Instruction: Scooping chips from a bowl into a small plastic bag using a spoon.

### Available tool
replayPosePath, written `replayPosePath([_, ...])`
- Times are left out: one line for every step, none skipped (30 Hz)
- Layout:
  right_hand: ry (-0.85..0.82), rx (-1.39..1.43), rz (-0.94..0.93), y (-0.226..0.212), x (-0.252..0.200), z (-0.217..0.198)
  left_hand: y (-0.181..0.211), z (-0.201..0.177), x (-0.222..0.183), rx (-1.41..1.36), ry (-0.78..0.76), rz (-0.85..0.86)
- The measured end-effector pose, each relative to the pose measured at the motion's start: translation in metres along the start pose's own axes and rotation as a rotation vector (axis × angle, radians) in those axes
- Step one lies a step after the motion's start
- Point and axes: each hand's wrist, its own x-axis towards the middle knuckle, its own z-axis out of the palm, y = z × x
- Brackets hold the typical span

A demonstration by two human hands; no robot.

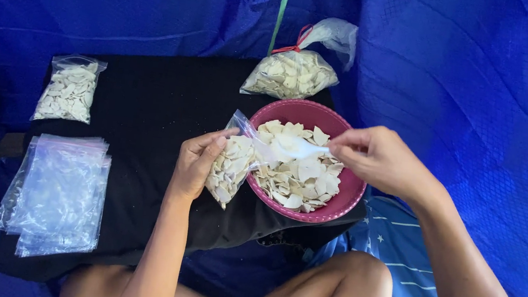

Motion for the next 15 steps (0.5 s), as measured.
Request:
replayPosePath([0.000,0.000,-0.004,-0.004,0.003,0.001,0.001,0.000,0.000,0.002,0.003,0.003])
replayPosePath([0.014,-0.008,-0.027,-0.008,0.006,0.002,0.001,0.000,-0.001,0.000,0.002,-0.005])
replayPosePath([0.030,-0.015,-0.050,-0.012,0.009,0.003,0.003,0.000,-0.001,0.000,0.001,-0.012])
replayPosePath([0.030,-0.014,-0.056,-0.022,0.008,0.003,0.005,0.001,-0.002,0.002,0.003,-0.008])
replayPosePath([0.017,-0.052,-0.065,-0.034,0.006,0.003,0.007,0.002,-0.002,-0.006,0.000,-0.015])
replayPosePath([0.004,-0.090,-0.074,-0.045,0.004,0.003,0.008,0.002,-0.002,-0.015,-0.003,-0.023])
replayPosePath([0.004,-0.093,-0.079,-0.051,0.005,0.004,0.007,0.002,-0.002,-0.016,0.001,-0.018])
replayPosePath([-0.001,-0.145,-0.083,-0.056,0.005,0.005,0.006,0.002,-0.002,-0.030,0.003,-0.016])
replayPosePath([-0.007,-0.197,-0.085,-0.062,0.005,0.007,0.004,0.001,-0.002,-0.043,0.004,-0.016])
replayPosePath([-0.009,-0.199,-0.089,-0.065,0.007,0.009,0.003,0.000,-0.002,-0.043,0.008,-0.015])
replayPosePath([-0.005,-0.249,-0.114,-0.068,0.009,0.011,0.001,-0.001,-0.001,-0.034,0.005,-0.011])
replayPosePath([-0.001,-0.298,-0.140,-0.071,0.011,0.012,-0.001,-0.002,-0.001,-0.024,0.002,-0.008])
replayPosePath([-0.002,-0.300,-0.143,-0.073,0.015,0.016,-0.003,-0.003,0.000,-0.024,0.005,-0.007])
replayPosePath([0.014,-0.366,-0.168,-0.076,0.019,0.019,-0.005,-0.004,0.000,-0.006,-0.012,-0.007])
replayPosePath([0.030,-0.429,-0.193,-0.077,0.022,0.023,-0.007,-0.006,0.001,0.014,-0.030,-0.008])
